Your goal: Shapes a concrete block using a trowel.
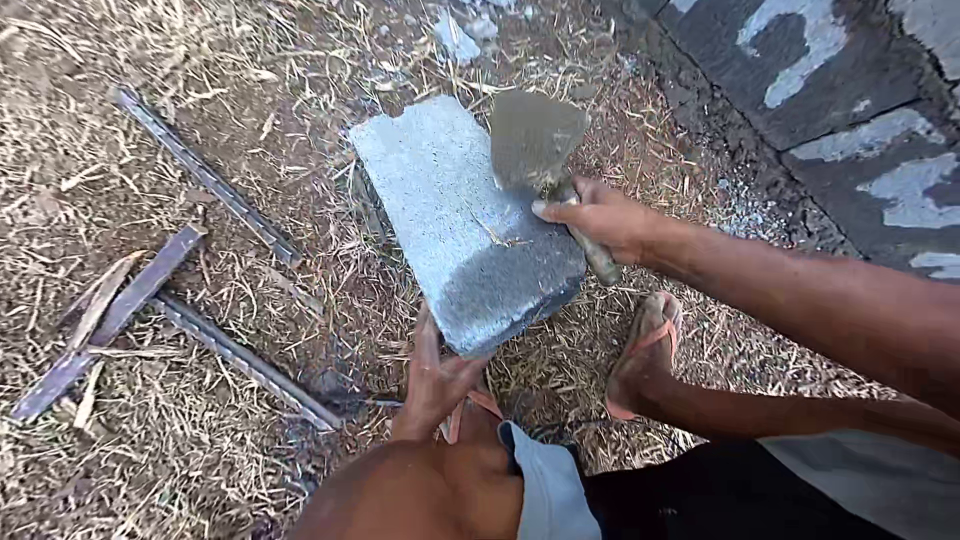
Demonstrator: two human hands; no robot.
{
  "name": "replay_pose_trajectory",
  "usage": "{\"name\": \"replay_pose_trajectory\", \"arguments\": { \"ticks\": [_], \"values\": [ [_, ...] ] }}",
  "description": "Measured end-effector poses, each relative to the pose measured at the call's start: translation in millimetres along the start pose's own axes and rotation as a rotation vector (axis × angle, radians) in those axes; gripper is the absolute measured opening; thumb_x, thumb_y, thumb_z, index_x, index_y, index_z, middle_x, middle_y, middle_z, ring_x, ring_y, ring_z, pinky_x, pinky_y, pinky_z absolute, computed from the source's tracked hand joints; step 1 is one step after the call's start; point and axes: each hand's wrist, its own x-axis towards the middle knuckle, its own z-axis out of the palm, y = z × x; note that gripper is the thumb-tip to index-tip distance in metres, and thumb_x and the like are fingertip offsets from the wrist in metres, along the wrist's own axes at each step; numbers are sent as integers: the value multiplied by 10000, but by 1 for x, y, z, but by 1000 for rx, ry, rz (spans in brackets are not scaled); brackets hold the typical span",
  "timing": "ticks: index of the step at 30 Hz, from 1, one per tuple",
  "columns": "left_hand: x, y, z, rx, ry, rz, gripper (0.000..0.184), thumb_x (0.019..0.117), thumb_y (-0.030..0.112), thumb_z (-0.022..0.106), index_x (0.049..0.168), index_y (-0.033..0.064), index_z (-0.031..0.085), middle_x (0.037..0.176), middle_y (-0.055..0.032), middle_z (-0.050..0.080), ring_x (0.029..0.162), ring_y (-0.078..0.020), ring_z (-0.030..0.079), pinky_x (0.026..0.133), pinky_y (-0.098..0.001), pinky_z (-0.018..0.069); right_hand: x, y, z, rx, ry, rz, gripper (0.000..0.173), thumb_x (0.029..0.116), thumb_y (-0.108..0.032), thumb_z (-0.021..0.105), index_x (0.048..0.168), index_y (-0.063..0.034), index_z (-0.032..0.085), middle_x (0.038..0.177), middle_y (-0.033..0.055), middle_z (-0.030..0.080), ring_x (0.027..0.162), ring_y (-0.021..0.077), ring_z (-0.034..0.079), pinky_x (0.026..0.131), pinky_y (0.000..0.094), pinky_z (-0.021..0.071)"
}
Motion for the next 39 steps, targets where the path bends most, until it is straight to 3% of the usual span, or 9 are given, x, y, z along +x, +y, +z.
{"name": "replay_pose_trajectory", "arguments": {
  "ticks": [7,15,17,20,23,26,30,34,39],
  "values": [
    [-26,-69,51,81,-40,-22,807,762,203,865,1355,-187,482,1392,-357,546,1380,-418,505,1228,-525,314,38,91,0,-118,28,-50,415,945,-113,732,1303,-17,545,1086,116,697,953,180,714,870,391,618],
    [78,-103,39,139,-100,-68,844,805,146,844,1474,-116,401,1496,-292,485,1448,-401,425,1256,-561,250,123,52,-2,-138,50,-188,541,961,-132,706,1430,-11,467,1225,119,665,1065,158,689,945,364,595],
    [114,-102,33,140,-124,-183,919,827,184,852,1540,-60,326,1521,-271,460,1439,-397,435,1222,-557,319,155,34,-7,-155,60,-207,555,962,-153,709,1441,-19,463,1246,127,658,1088,175,685,954,380,594],
    [170,-88,14,154,-160,-312,772,872,176,807,1507,-17,412,1434,-237,563,1315,-371,574,1113,-577,462,197,10,-11,-226,86,-221,490,976,-217,702,1389,-39,509,1206,127,659,1059,192,687,930,406,598],
    [191,-74,-28,211,-324,-316,666,954,175,716,1529,4,426,1524,-251,475,1408,-397,476,1157,-609,387,198,-22,-13,-530,221,-220,491,1014,-276,648,1416,-41,491,1226,160,652,1088,248,685,929,467,593],
    [177,-67,-50,-35,-209,-347,827,914,269,771,1586,75,329,1517,-122,518,1386,-217,525,1160,-412,457,164,-38,-17,-926,365,-250,476,1033,-278,593,1441,-57,488,1227,190,682,1137,360,676,986,606,515],
    [173,-70,-19,-449,-77,-310,1112,815,228,832,1635,71,97,1501,-132,524,1342,-201,563,1116,-374,504,121,-15,-16,-842,332,-324,416,1034,-269,607,1380,-52,531,1094,156,700,988,308,702,901,565,558],
    [187,-87,15,-342,-3,-280,1167,814,385,839,1659,155,67,1613,-110,394,1386,-170,519,1104,-368,512,94,7,-5,-614,273,-252,320,1001,-274,652,1240,-64,620,953,114,682,738,229,676,688,481,592],
    [200,-97,28,-113,79,-37,1318,764,534,843,1648,72,-18,1716,-164,82,1565,-198,209,1267,-351,248,72,10,0,-368,260,-217,282,989,-241,656,1210,-69,626,856,102,650,543,190,596,509,402,562]
  ]
}}
